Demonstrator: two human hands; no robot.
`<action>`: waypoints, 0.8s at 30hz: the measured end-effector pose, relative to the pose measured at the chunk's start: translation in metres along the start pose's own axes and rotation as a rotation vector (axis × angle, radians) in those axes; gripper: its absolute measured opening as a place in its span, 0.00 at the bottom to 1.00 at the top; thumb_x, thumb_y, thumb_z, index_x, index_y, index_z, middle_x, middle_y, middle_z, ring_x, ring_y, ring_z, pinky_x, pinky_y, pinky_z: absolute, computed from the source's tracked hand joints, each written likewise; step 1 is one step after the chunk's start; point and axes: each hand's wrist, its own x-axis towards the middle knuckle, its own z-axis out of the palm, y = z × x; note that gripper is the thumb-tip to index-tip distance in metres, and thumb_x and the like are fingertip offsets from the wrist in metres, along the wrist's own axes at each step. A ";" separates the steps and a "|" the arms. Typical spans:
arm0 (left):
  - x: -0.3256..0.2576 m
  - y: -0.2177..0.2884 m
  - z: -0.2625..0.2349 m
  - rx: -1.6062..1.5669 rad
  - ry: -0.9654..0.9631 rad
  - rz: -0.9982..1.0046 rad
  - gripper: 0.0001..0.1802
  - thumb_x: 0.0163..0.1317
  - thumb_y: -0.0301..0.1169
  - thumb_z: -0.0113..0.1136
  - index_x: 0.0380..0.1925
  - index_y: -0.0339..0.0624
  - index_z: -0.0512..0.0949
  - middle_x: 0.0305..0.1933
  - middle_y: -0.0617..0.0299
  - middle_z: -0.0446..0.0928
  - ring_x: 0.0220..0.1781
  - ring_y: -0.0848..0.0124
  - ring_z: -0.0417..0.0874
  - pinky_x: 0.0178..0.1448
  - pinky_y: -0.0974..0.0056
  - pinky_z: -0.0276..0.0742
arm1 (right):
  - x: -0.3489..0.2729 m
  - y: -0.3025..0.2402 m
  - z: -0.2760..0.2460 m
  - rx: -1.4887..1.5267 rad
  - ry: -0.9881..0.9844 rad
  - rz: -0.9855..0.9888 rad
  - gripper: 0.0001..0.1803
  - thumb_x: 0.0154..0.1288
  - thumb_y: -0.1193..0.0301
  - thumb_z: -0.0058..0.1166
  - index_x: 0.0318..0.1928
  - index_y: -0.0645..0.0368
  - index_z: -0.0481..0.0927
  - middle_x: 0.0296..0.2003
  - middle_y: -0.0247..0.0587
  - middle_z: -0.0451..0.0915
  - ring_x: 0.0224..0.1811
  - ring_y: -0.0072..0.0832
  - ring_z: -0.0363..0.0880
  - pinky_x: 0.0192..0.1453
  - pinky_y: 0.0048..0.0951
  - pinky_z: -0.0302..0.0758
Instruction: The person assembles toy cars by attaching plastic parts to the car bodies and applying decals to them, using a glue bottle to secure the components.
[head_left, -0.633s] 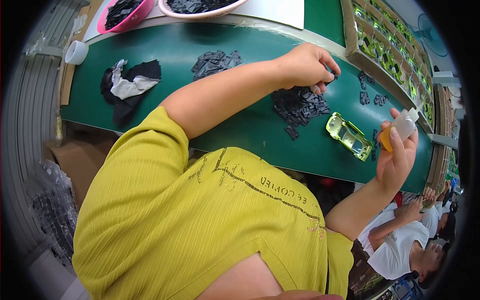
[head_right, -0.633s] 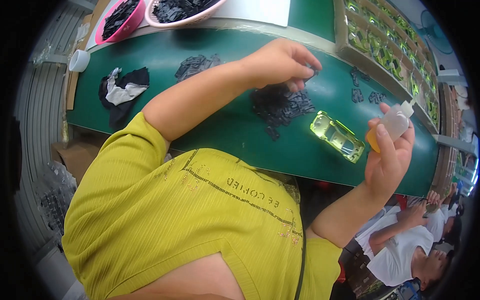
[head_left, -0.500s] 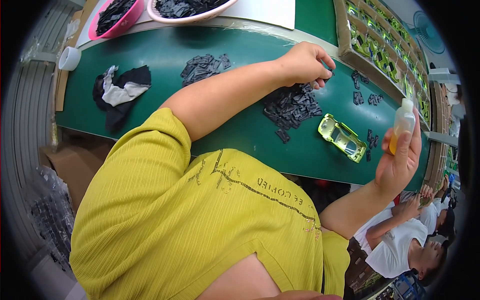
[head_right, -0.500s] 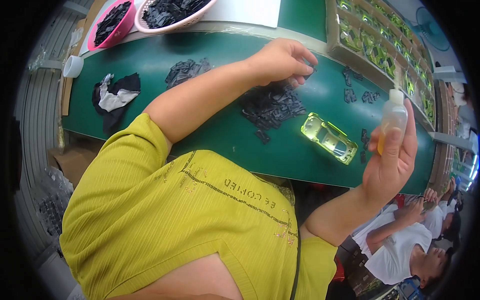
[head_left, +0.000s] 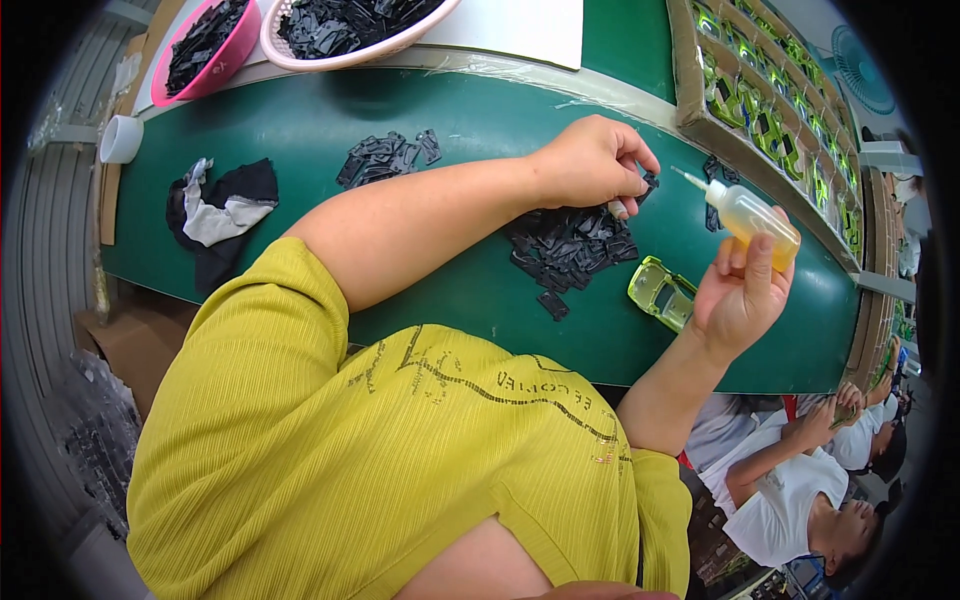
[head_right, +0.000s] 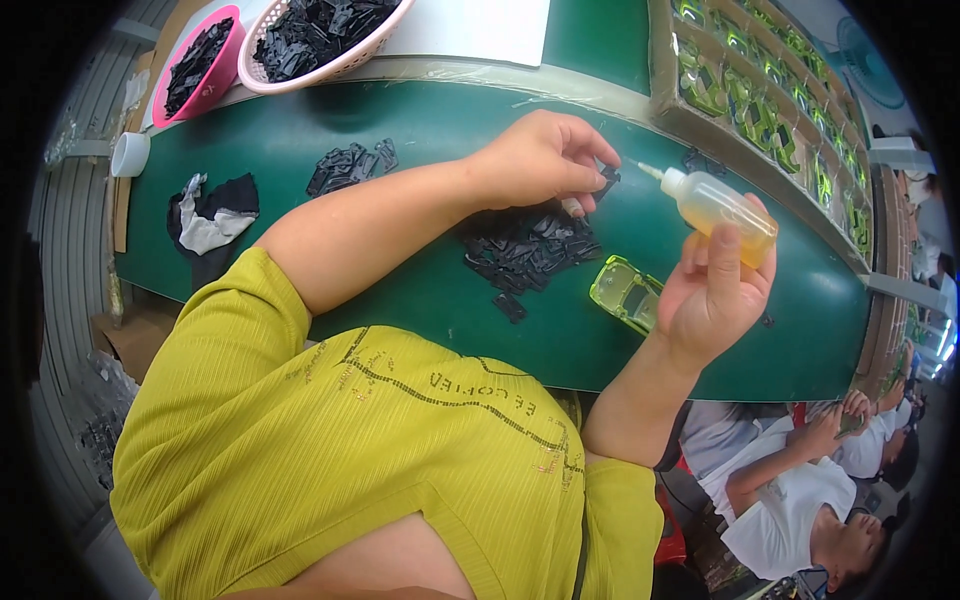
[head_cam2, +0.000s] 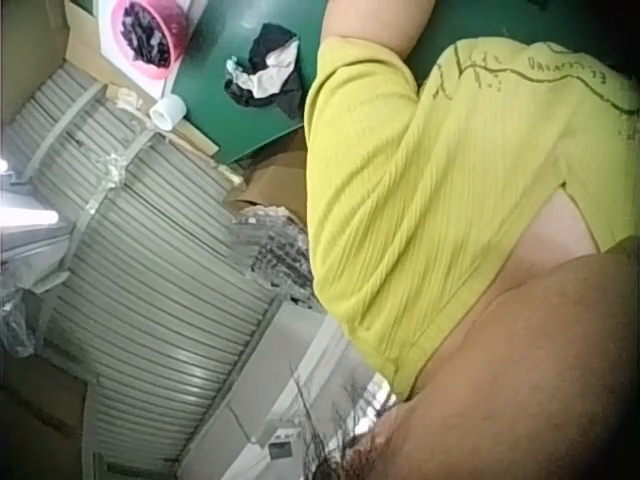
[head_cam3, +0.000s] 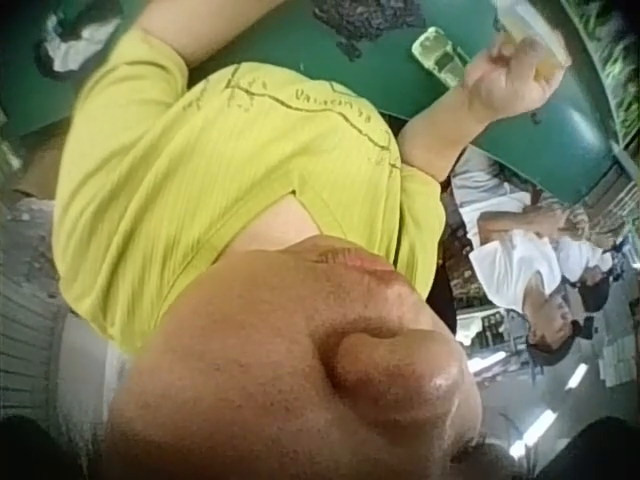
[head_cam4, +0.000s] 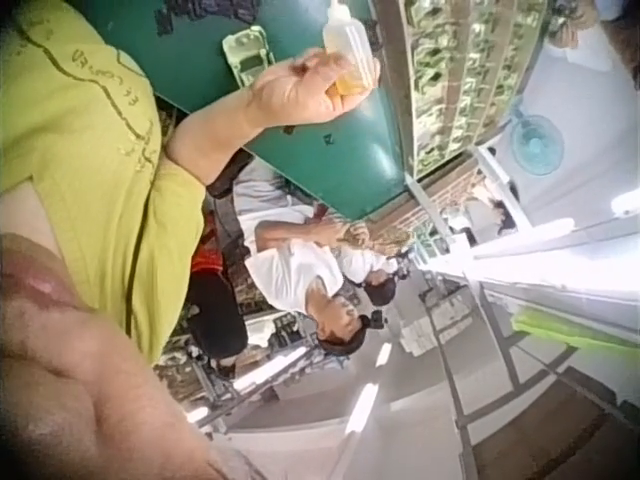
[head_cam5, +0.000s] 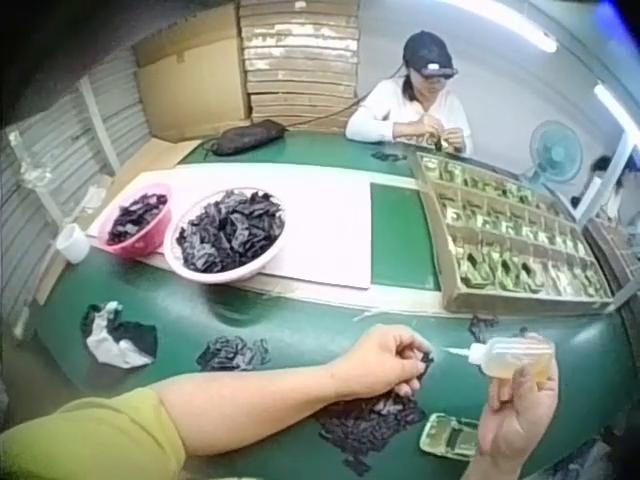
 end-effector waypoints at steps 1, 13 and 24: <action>0.000 0.000 0.000 -0.004 0.001 0.005 0.17 0.64 0.21 0.62 0.52 0.27 0.78 0.37 0.55 0.83 0.33 0.70 0.87 0.38 0.68 0.85 | 0.000 0.000 0.001 -0.003 -0.005 -0.001 0.20 0.69 0.77 0.61 0.58 0.69 0.73 0.50 0.54 0.81 0.34 0.29 0.82 0.33 0.21 0.77; -0.008 -0.008 0.003 0.045 -0.015 0.032 0.16 0.64 0.21 0.60 0.52 0.28 0.78 0.32 0.56 0.82 0.32 0.70 0.87 0.35 0.67 0.86 | -0.021 0.009 0.017 -0.255 0.148 -0.121 0.26 0.68 0.78 0.60 0.62 0.69 0.66 0.59 0.61 0.75 0.36 0.27 0.80 0.32 0.22 0.76; -0.003 -0.004 0.000 0.025 -0.014 0.027 0.16 0.63 0.23 0.61 0.50 0.27 0.79 0.33 0.56 0.83 0.31 0.71 0.87 0.35 0.67 0.85 | -0.018 0.015 0.018 -0.427 0.008 -0.223 0.25 0.72 0.74 0.57 0.64 0.70 0.67 0.57 0.61 0.78 0.36 0.28 0.82 0.36 0.28 0.80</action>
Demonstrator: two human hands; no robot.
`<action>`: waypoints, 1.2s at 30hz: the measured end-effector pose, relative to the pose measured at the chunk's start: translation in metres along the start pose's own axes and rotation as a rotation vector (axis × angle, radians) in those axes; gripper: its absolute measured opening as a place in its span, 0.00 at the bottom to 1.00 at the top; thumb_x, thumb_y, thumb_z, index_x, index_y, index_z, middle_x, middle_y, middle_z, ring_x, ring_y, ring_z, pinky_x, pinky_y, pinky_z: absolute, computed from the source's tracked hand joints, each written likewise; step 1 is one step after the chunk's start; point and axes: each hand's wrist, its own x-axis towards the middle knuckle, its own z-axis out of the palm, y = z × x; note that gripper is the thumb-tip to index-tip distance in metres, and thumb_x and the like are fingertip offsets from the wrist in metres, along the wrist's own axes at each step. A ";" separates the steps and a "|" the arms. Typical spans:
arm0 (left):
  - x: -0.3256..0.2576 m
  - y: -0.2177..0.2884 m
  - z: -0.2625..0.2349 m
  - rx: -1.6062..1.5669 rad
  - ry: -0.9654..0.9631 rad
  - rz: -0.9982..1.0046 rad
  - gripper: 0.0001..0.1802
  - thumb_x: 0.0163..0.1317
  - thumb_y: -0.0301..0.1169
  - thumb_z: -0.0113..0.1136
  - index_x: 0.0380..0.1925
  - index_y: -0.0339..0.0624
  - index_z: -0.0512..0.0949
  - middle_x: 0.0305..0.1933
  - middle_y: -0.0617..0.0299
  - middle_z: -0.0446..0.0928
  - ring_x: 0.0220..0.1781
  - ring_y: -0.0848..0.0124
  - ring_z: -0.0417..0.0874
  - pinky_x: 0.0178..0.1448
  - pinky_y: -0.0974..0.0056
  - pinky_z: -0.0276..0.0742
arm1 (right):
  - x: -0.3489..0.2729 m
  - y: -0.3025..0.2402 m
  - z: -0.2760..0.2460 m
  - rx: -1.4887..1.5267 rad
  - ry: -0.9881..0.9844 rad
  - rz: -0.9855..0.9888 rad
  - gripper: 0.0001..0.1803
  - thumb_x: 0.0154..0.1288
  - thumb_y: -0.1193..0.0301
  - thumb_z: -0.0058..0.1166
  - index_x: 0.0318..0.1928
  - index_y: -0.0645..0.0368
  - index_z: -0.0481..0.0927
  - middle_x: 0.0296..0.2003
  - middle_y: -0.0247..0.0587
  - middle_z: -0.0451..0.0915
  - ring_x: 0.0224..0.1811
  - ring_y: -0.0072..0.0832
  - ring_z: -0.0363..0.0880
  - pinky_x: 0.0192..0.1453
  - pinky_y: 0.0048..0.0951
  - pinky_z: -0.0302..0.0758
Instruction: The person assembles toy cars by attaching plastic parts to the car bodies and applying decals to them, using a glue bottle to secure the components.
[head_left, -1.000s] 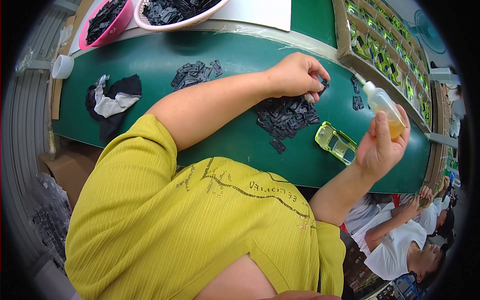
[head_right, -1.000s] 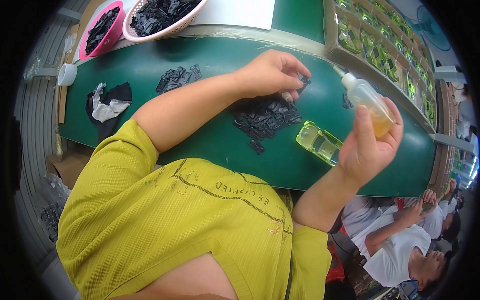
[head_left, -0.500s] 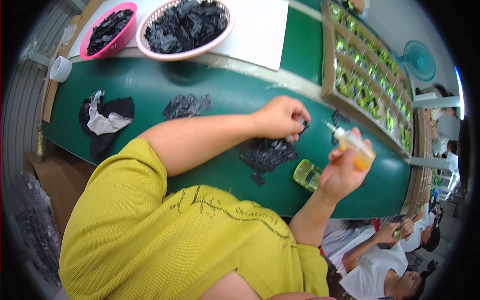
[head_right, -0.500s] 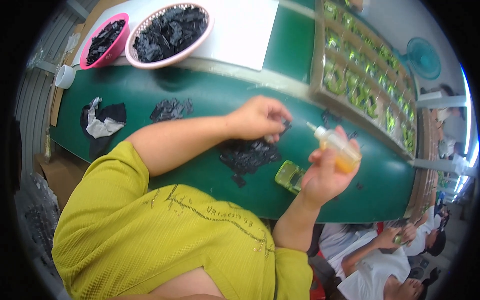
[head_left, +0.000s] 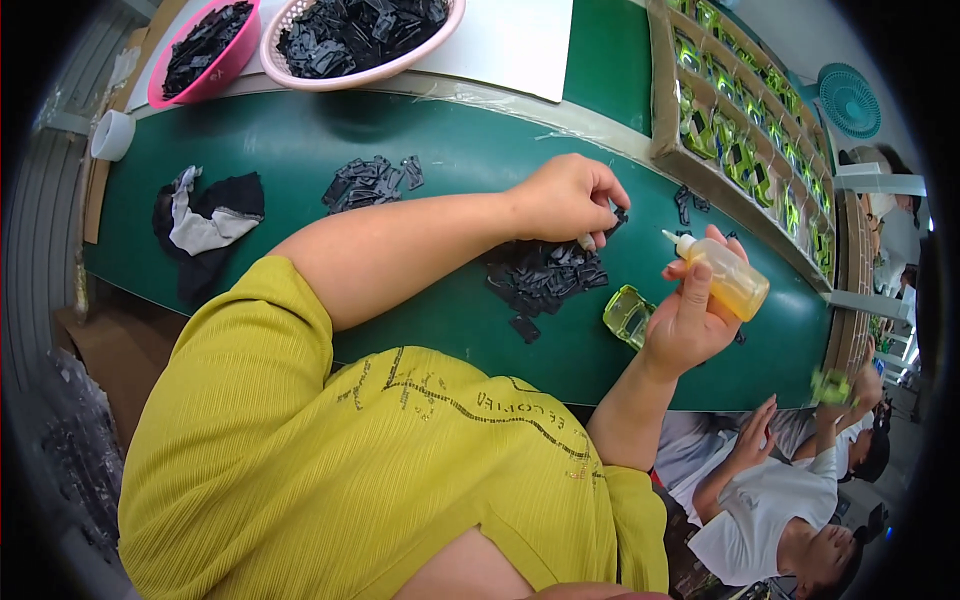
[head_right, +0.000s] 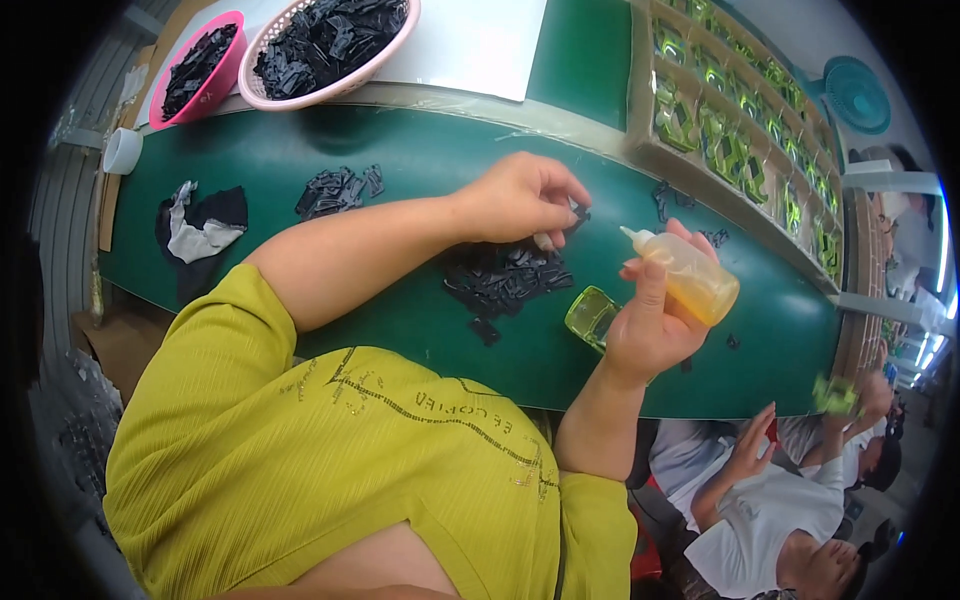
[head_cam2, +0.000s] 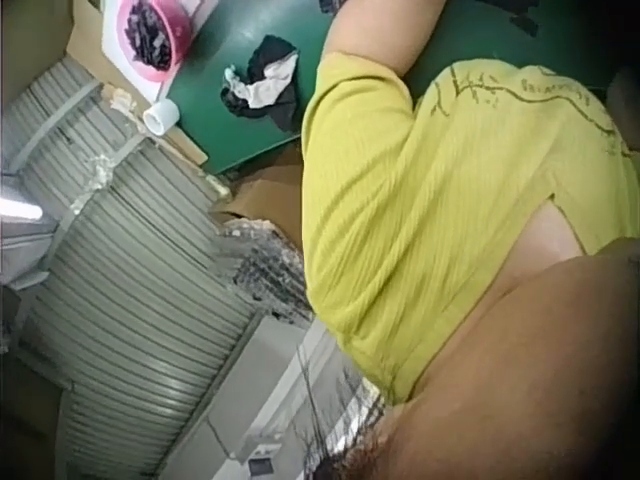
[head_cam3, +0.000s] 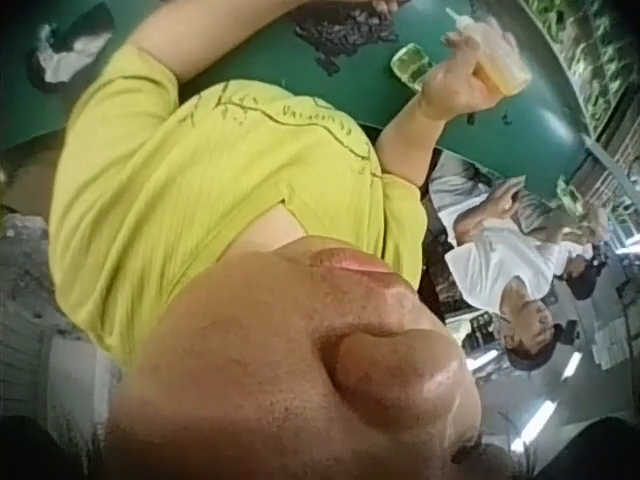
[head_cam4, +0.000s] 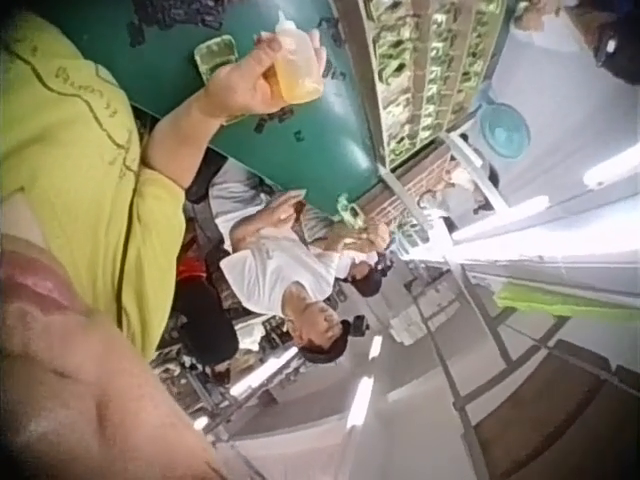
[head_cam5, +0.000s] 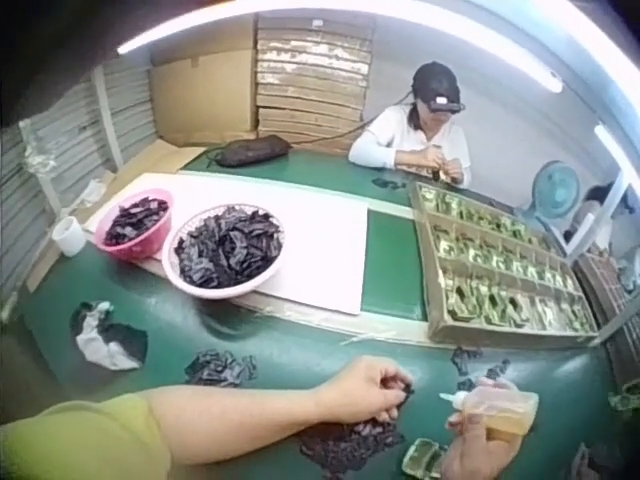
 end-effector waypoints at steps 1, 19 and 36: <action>0.001 0.001 0.000 0.023 0.012 0.006 0.16 0.64 0.23 0.61 0.51 0.27 0.78 0.33 0.56 0.83 0.32 0.71 0.87 0.36 0.67 0.85 | 0.000 0.000 0.001 -0.005 0.006 0.007 0.25 0.72 0.74 0.57 0.64 0.70 0.67 0.57 0.61 0.78 0.36 0.28 0.82 0.36 0.28 0.80; -0.002 0.004 0.000 0.098 -0.016 0.010 0.16 0.65 0.25 0.58 0.51 0.26 0.78 0.34 0.53 0.84 0.33 0.69 0.88 0.37 0.66 0.86 | -0.001 0.003 0.017 -0.055 0.003 0.089 0.18 0.66 0.79 0.65 0.53 0.70 0.75 0.44 0.49 0.83 0.32 0.29 0.85 0.38 0.28 0.86; -0.004 0.007 0.002 0.075 0.000 -0.022 0.17 0.64 0.23 0.59 0.50 0.24 0.78 0.36 0.51 0.84 0.33 0.69 0.88 0.37 0.66 0.86 | 0.000 0.006 0.022 -0.111 0.009 0.091 0.15 0.64 0.78 0.68 0.48 0.69 0.78 0.37 0.45 0.84 0.30 0.28 0.86 0.35 0.27 0.86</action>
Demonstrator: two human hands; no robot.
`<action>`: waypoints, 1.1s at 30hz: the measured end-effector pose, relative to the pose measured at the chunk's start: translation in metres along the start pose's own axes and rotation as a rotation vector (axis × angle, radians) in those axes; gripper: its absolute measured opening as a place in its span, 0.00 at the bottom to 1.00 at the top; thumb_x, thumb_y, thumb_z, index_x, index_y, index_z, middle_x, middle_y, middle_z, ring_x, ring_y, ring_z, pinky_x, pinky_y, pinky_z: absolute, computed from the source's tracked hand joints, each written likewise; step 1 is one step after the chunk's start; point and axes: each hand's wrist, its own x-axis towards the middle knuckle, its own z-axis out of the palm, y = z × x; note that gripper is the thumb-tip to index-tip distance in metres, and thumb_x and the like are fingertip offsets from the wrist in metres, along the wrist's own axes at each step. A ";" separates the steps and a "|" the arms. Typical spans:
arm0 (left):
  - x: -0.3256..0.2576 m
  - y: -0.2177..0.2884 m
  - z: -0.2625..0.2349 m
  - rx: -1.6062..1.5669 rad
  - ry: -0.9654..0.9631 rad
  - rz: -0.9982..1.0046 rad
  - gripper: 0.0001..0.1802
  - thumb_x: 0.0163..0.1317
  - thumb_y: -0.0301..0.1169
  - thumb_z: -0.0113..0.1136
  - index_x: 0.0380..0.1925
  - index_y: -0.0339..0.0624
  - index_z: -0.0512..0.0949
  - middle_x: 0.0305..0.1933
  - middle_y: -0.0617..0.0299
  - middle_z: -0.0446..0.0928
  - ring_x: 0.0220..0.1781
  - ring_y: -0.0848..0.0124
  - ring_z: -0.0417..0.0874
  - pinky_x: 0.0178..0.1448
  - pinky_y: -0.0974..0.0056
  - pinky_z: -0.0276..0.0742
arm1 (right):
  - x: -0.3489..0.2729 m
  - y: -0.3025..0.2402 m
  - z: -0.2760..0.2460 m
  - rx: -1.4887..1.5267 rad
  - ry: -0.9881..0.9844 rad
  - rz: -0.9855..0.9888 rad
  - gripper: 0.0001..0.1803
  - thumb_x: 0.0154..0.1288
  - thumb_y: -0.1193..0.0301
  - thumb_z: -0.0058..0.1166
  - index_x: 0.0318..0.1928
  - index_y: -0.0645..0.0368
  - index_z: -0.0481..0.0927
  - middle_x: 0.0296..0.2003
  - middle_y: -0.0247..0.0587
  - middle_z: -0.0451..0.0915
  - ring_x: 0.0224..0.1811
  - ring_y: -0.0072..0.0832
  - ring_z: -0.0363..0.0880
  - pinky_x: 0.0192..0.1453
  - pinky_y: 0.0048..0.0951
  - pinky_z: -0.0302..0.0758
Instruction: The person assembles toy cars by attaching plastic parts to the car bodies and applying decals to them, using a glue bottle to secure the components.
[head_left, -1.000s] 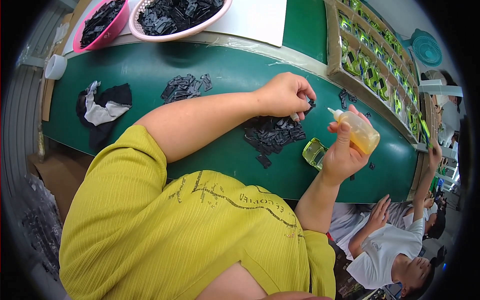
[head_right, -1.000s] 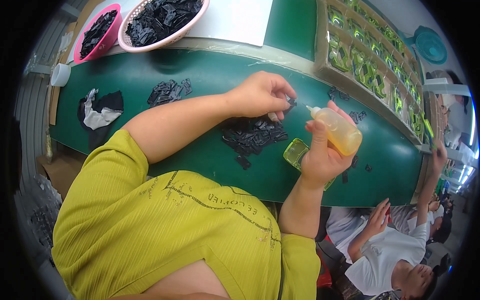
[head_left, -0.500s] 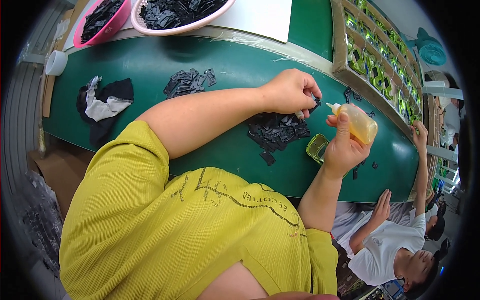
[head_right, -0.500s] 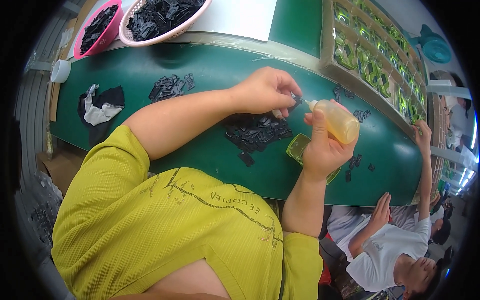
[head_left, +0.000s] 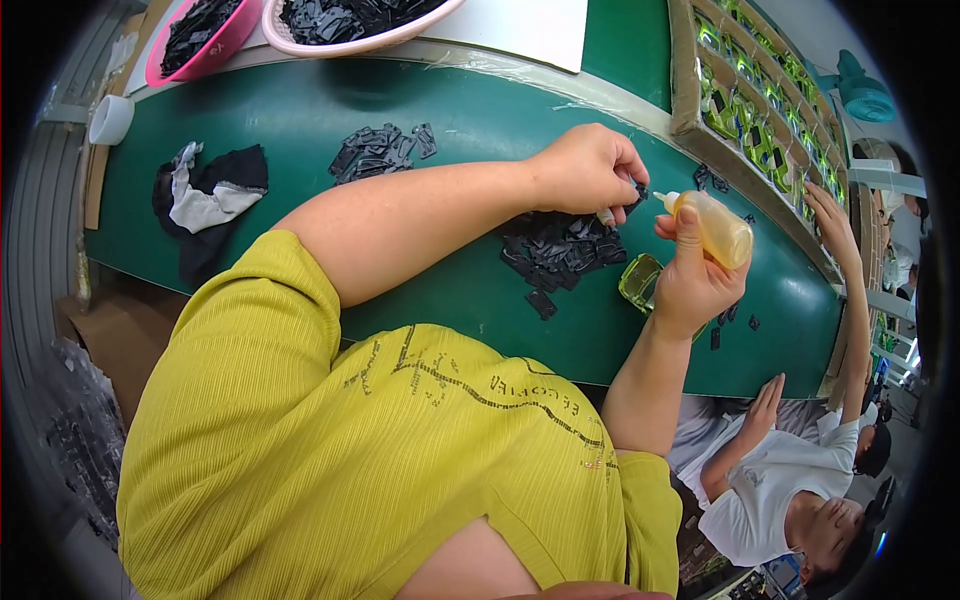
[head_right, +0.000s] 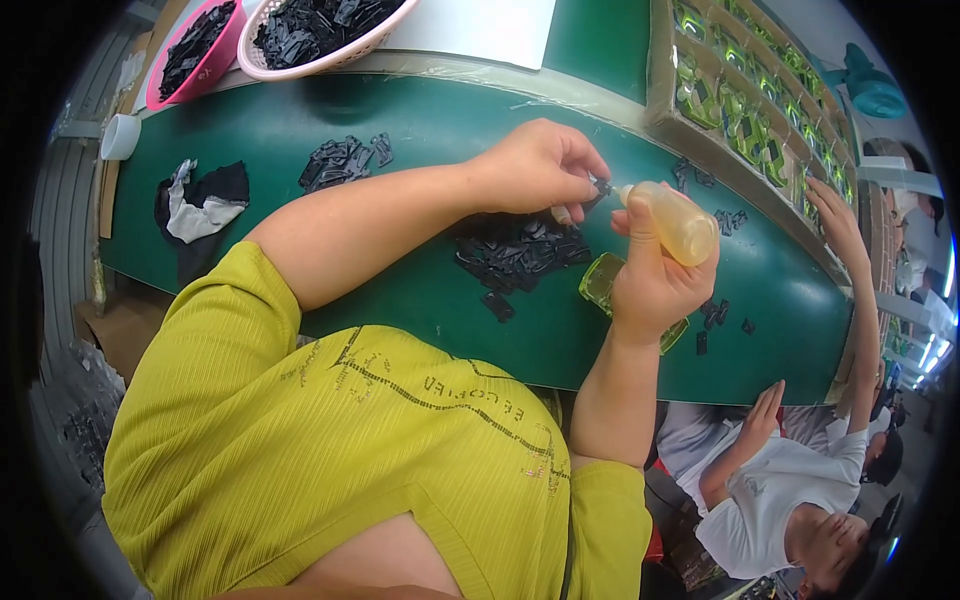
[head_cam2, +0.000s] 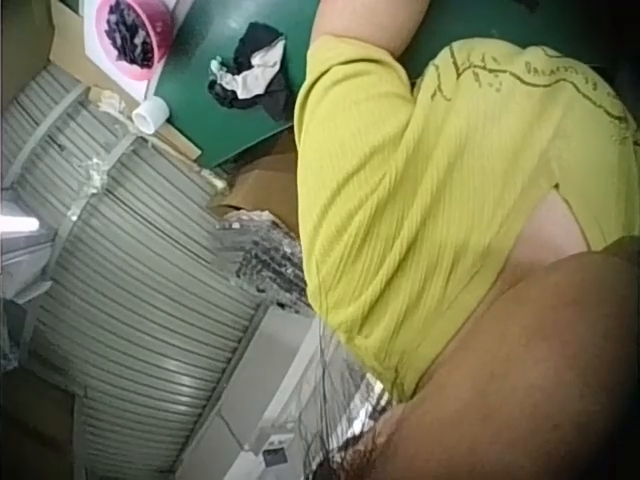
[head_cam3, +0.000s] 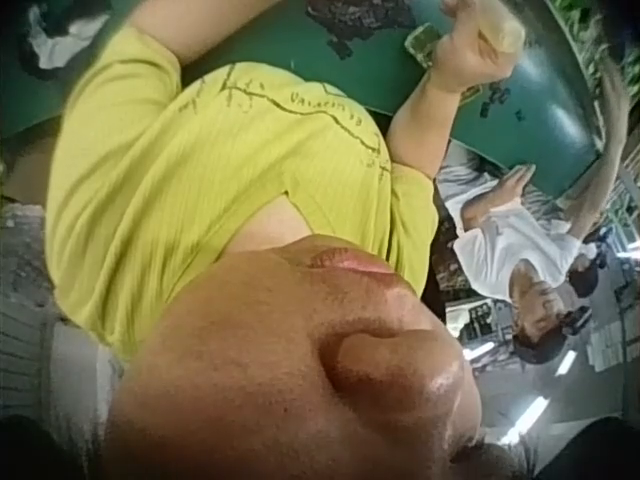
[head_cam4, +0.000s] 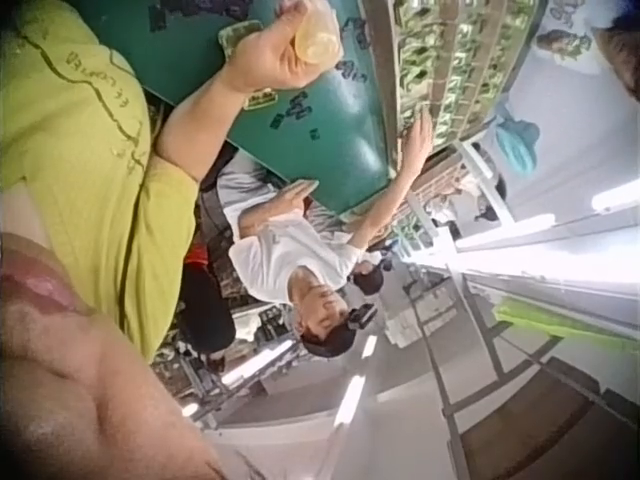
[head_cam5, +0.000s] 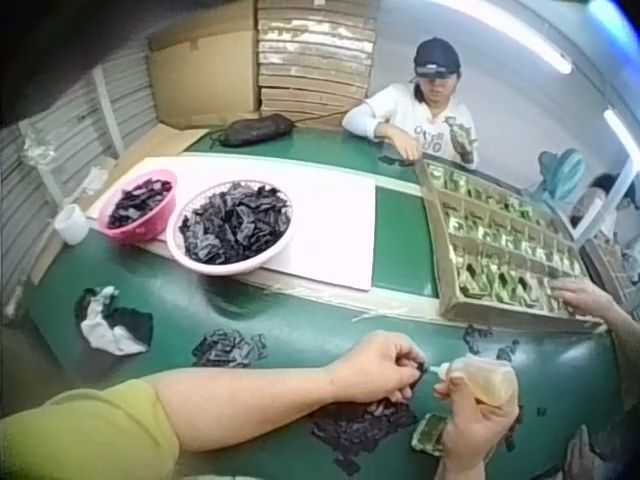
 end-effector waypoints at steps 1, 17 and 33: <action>0.000 0.000 0.000 0.004 0.003 0.002 0.17 0.64 0.24 0.59 0.50 0.24 0.78 0.36 0.51 0.84 0.33 0.69 0.88 0.37 0.66 0.86 | 0.000 0.000 0.000 0.000 -0.001 0.003 0.15 0.64 0.78 0.68 0.48 0.69 0.78 0.37 0.45 0.84 0.30 0.28 0.86 0.35 0.27 0.86; 0.004 -0.006 0.000 -0.047 0.042 0.033 0.11 0.56 0.20 0.61 0.40 0.25 0.81 0.32 0.52 0.85 0.30 0.67 0.90 0.36 0.64 0.87 | 0.001 0.002 0.002 -0.021 0.009 -0.040 0.13 0.62 0.78 0.68 0.45 0.69 0.80 0.36 0.45 0.85 0.28 0.27 0.85 0.33 0.26 0.85; 0.001 0.000 -0.001 0.030 -0.001 0.015 0.17 0.62 0.23 0.60 0.50 0.24 0.78 0.34 0.53 0.84 0.33 0.69 0.88 0.39 0.66 0.87 | 0.003 0.002 0.003 -0.025 0.005 -0.035 0.13 0.62 0.79 0.68 0.44 0.69 0.80 0.36 0.44 0.85 0.27 0.26 0.85 0.32 0.25 0.85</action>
